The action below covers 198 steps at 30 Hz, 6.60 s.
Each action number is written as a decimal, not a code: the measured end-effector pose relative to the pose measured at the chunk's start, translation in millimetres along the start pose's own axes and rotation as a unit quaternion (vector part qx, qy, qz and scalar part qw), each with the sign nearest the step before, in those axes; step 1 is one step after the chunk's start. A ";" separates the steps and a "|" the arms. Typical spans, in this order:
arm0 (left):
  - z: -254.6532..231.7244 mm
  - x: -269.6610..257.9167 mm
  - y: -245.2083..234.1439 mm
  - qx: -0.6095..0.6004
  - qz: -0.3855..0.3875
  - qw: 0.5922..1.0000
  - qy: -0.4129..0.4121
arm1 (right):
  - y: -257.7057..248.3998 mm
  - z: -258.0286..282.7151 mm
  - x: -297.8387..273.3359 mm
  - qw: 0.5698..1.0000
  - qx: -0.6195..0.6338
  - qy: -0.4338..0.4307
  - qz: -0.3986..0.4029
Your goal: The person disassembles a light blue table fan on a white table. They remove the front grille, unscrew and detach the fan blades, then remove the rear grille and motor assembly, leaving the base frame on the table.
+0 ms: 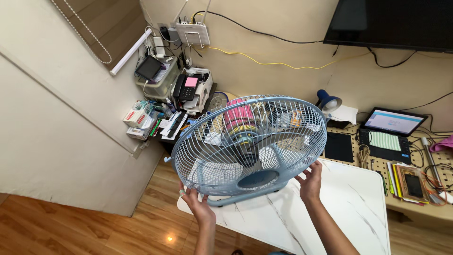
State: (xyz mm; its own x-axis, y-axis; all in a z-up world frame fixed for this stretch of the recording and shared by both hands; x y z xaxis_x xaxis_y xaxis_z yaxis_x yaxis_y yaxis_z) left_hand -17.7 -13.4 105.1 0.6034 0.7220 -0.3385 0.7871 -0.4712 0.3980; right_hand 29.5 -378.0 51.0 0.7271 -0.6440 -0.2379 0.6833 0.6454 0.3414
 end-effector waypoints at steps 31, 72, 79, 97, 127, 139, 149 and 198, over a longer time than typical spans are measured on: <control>57.9 -64.3 -52.6 -0.010 0.145 0.986 -0.085 | -140.3 22.5 -5.7 0.994 0.048 -0.080 -0.056; 255.9 -152.8 64.6 0.097 0.399 0.828 -0.382 | -392.9 87.9 84.5 0.975 0.140 0.170 -0.035; 267.1 -138.4 52.3 0.190 0.369 0.849 -0.328 | -383.0 68.8 84.1 0.975 0.108 0.188 -0.051; 257.8 -110.8 31.9 0.165 0.370 0.866 -0.294 | -348.2 86.2 70.6 0.984 0.026 0.171 -0.049; -111.4 -73.3 68.0 0.308 0.368 0.588 0.652 | 84.2 53.4 -145.9 0.767 -0.264 -0.578 0.094; -132.6 -23.0 129.7 0.450 0.389 0.198 0.779 | 131.7 21.4 -138.7 0.646 -0.353 -0.673 -0.070; -121.7 -3.3 134.9 0.405 0.419 0.194 0.789 | 133.8 -4.8 -122.1 0.618 -0.378 -0.681 -0.108; -2.2 52.4 30.1 0.120 0.388 0.912 -0.061 | 131.6 70.4 -161.4 0.672 -0.312 -0.672 0.017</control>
State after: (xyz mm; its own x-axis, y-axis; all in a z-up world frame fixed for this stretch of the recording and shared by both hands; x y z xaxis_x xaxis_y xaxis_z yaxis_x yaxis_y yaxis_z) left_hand 37.4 11.4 101.2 0.9888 0.0678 -0.1329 0.1124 -0.9242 0.3651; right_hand -2.6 -218.0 198.3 0.3140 -0.1436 0.9385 0.8674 0.4453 -0.2221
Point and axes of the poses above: each hand's wrist, its own x-axis towards the middle knuckle, its own y-axis out of the palm, z = x × y, the point moved 2 cm from there along x, towards the middle knuckle, and after that the axes turned 13 degrees about -z, right-handed, at the moved point
